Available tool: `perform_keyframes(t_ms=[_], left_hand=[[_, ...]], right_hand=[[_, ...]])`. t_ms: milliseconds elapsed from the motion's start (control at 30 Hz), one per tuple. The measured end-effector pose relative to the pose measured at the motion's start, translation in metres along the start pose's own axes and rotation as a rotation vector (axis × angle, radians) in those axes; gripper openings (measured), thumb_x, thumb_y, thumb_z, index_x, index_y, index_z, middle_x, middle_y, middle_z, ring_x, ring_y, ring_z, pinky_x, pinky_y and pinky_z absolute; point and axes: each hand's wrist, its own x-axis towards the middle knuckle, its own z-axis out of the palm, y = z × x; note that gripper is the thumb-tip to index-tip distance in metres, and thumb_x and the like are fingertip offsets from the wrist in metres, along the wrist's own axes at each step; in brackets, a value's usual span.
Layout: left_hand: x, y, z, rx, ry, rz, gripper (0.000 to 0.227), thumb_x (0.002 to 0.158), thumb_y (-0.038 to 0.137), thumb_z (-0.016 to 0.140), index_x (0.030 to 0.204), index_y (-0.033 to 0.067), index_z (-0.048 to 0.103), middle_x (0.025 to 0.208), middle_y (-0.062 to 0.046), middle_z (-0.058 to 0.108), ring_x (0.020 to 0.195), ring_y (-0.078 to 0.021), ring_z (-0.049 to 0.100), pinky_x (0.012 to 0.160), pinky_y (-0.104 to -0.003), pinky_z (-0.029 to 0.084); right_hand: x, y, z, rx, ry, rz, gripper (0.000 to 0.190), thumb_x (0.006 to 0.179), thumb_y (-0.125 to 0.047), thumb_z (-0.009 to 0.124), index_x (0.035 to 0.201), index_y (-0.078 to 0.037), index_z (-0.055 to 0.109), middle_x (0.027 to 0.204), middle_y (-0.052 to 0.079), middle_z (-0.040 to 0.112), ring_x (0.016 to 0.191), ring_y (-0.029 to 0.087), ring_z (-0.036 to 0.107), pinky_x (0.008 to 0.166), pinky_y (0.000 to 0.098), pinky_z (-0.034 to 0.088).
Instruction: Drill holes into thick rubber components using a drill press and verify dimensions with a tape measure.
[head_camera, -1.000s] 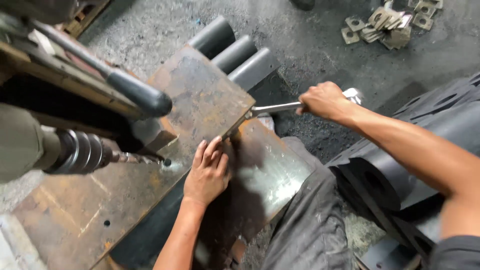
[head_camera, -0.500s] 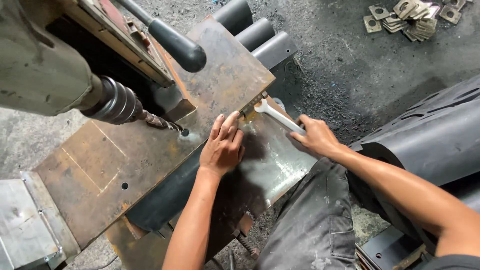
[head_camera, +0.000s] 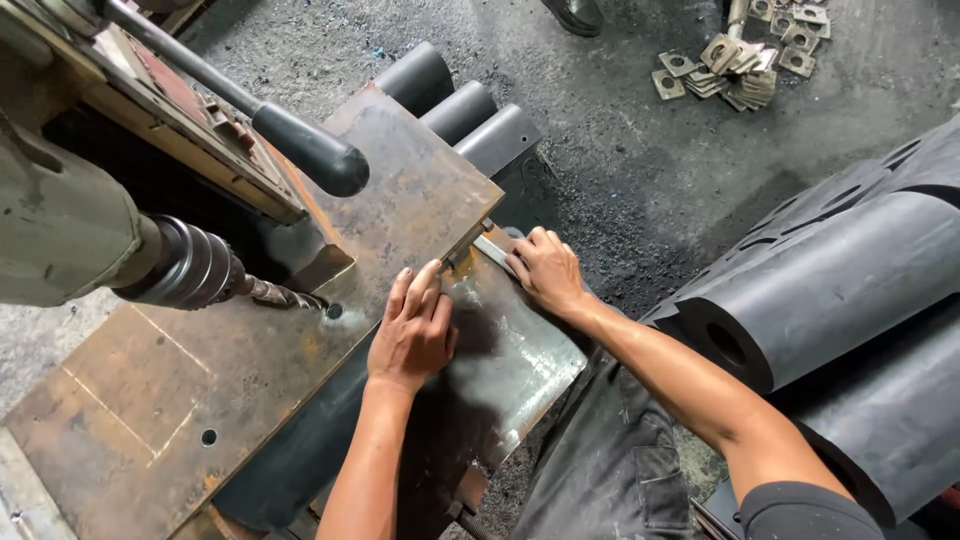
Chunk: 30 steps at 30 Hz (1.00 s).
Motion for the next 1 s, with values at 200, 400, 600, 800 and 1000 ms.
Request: perform_keyframes(t_ms=[200, 400, 600, 800, 1000], left_hand=[[0.000, 0.001, 0.000, 0.008, -0.007, 0.007, 0.035, 0.079, 0.031, 0.070, 0.099, 0.0031, 0.067, 0.136, -0.017, 0.061, 0.147, -0.0270, 0.036, 0.124, -0.047, 0.025], [0.001, -0.001, 0.000, 0.002, -0.010, 0.002, 0.035, 0.079, 0.031, 0.070, 0.099, 0.0034, 0.067, 0.134, -0.017, 0.062, 0.148, -0.0269, 0.035, 0.125, -0.047, 0.024], [0.001, -0.001, -0.002, -0.004, -0.032, 0.006, 0.035, 0.079, 0.031, 0.070, 0.100, 0.0035, 0.066, 0.130, -0.017, 0.063, 0.148, -0.0273, 0.035, 0.124, -0.047, 0.025], [0.002, -0.001, -0.002, 0.015, -0.031, 0.000, 0.033, 0.079, 0.031, 0.070, 0.098, 0.0037, 0.066, 0.131, -0.018, 0.063, 0.148, -0.0270, 0.034, 0.123, -0.047, 0.025], [0.002, -0.001, -0.003, -0.002, -0.004, 0.002, 0.036, 0.078, 0.031, 0.069, 0.101, 0.0032, 0.066, 0.132, -0.016, 0.064, 0.148, -0.0258, 0.034, 0.124, -0.046, 0.025]], right_hand=[[0.063, -0.031, 0.005, 0.383, -0.147, 0.451, 0.041, 0.096, -0.045, 0.058, 0.105, -0.008, 0.072, 0.094, 0.021, 0.074, 0.090, 0.040, 0.073, 0.080, 0.0475, 0.055], [0.085, -0.010, 0.043, 0.258, -0.160, 0.468, 0.043, 0.089, -0.042, 0.062, 0.109, -0.007, 0.076, 0.104, 0.027, 0.071, 0.103, 0.045, 0.068, 0.087, 0.0503, 0.055], [0.086, 0.012, 0.044, 0.497, -0.269, 0.466, 0.040, 0.091, -0.040, 0.064, 0.102, -0.005, 0.080, 0.093, 0.018, 0.076, 0.087, 0.027, 0.073, 0.075, 0.0374, 0.055], [0.080, 0.035, 0.024, 1.067, -0.443, 0.319, 0.030, 0.099, -0.029, 0.067, 0.119, -0.007, 0.073, 0.098, 0.002, 0.072, 0.080, 0.009, 0.065, 0.066, 0.0280, 0.055], [0.084, 0.014, 0.008, 0.989, -0.511, 0.553, 0.031, 0.102, -0.036, 0.059, 0.111, -0.007, 0.068, 0.089, 0.001, 0.067, 0.068, 0.008, 0.063, 0.056, 0.0274, 0.053]])
